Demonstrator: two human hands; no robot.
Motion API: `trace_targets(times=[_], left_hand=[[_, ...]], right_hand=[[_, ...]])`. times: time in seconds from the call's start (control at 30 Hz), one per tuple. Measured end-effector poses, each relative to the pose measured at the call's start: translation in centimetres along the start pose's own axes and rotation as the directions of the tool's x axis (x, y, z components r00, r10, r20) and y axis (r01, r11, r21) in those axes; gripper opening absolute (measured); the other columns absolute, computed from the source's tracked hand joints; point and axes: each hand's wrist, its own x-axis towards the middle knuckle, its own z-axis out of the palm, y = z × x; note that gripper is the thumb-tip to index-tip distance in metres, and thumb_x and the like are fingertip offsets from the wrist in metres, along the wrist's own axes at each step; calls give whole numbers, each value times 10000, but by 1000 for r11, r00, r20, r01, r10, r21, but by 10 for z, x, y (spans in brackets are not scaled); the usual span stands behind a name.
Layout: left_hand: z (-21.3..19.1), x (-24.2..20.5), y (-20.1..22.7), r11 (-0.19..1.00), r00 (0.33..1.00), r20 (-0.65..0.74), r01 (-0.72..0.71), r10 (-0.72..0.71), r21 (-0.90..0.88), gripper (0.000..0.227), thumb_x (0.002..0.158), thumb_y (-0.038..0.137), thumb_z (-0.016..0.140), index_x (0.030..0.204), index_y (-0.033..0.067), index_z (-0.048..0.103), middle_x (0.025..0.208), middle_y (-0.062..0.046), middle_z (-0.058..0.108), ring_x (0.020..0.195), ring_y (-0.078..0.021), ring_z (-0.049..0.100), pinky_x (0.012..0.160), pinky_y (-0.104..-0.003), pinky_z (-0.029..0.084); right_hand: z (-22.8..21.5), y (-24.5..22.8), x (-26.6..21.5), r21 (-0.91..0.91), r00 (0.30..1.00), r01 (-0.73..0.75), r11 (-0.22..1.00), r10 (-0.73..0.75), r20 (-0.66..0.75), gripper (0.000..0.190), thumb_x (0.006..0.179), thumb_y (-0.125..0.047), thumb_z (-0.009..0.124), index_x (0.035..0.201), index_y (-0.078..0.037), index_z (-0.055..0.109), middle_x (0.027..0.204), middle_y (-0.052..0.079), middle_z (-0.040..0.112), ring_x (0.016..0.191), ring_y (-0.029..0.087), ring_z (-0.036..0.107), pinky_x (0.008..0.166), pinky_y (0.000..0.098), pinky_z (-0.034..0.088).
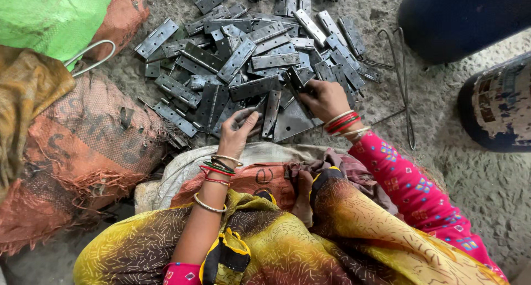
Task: The person sits on the floor and assembles metal hinges by inserting pins into them. They use a metal rod to hammer the pins into place and then place the assembled hinges into a white sack.
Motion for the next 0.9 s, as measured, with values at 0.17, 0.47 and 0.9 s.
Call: trace_targets(times=[0.17, 0.47, 0.9], left_hand=[[-2, -7, -12, 934, 989, 64, 145, -131, -325, 411, 1025, 271, 762, 1249, -56, 654, 1051, -103, 712, 825, -173, 665, 692, -263, 515], [-8, 7, -24, 922, 894, -362, 122, -263, -368, 710, 802, 93, 854, 1356, 6, 417, 1192, -126, 677, 1021, -206, 685, 845, -337, 582], [11, -17, 32, 857, 966, -133, 126, -220, -499, 244, 841, 72, 735, 1076, 23, 691, 965, -118, 748, 831, -261, 752, 789, -403, 641]], right_hand=[[-26, -14, -3, 604, 966, -250, 757, 150, 211, 209, 945, -273, 728, 1004, -75, 754, 876, 123, 772, 709, 200, 748, 634, 362, 579], [61, 142, 11, -277, 933, -204, 939, 101, -345, 482, 825, -303, 862, 1175, -62, 634, 1043, 211, 638, 986, 427, 618, 808, 521, 508], [32, 124, 21, 353, 907, -335, 873, 401, -131, 274, 809, -181, 868, 977, -34, 709, 888, 103, 760, 784, 207, 711, 698, 338, 577]])
